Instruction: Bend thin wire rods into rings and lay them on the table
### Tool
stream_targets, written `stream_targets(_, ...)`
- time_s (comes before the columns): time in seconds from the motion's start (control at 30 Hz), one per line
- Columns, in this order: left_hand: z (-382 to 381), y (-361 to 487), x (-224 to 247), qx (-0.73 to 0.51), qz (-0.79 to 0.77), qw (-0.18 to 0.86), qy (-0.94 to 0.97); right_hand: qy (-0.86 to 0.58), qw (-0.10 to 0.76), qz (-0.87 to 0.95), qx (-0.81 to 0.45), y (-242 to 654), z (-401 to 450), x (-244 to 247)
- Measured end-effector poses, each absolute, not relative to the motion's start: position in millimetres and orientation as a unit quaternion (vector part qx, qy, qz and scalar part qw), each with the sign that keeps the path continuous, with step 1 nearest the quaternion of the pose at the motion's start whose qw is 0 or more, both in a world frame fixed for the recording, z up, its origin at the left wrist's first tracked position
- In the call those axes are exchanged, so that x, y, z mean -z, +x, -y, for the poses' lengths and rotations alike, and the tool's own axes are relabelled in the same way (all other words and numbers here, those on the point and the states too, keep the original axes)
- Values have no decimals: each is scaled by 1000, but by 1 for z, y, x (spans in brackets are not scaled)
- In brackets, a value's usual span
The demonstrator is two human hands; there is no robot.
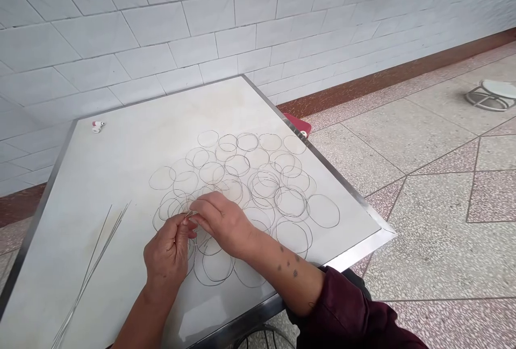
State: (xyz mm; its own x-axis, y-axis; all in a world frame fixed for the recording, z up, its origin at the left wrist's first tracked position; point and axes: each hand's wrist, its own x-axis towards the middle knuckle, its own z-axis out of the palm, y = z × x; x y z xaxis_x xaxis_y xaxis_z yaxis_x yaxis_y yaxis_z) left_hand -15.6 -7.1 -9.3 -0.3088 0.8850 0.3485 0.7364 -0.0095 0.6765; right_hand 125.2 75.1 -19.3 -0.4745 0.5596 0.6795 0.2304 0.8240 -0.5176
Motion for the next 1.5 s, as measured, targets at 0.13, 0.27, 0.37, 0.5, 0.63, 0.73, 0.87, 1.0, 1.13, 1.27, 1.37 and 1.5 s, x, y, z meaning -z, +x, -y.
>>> stream_targets(0.13, 8, -11, 6, -455, -686, 165, 543, -229, 469, 835, -175, 126, -76, 18)
stream_targets(0.27, 9, -4, -2, -492, -678, 227, 497, -213, 485, 835, -149, 128, -78, 14)
stream_targets(0.37, 10, 0, -8, -510, -667, 286, 462, -208, 487, 836, -141, 129, -80, 14)
stream_targets(0.5, 9, -3, -11, -523, -638, 358, 437, -215, 470, 842, -158, 132, -80, 18)
stream_targets(0.63, 6, -10, -9, -539, -567, 472, 407, -225, 439, 851, -180, 135, -80, 19)
stream_targets(0.73, 4, -14, -10, -548, -531, 542, 352, -205, 424, 863, -184, 137, -82, 16)
stream_targets(0.87, 2, -20, -9, -533, -474, 643, 279, -161, 421, 871, -194, 138, -86, 10)
stream_targets(1.0, 1, -25, -5, -526, -408, 713, 220, -126, 432, 871, -198, 139, -88, 9)
stream_targets(1.13, 2, -27, -2, -527, -380, 732, 206, -112, 444, 862, -219, 138, -87, 11)
stream_targets(1.27, 4, -25, -1, -533, -375, 731, 203, -106, 449, 855, -235, 138, -87, 9)
stream_targets(1.37, 5, -20, 1, -547, -366, 725, 203, -105, 448, 857, -232, 140, -87, 6)
stream_targets(1.5, 6, -14, 2, -558, -354, 724, 197, -98, 431, 869, -224, 144, -92, 2)
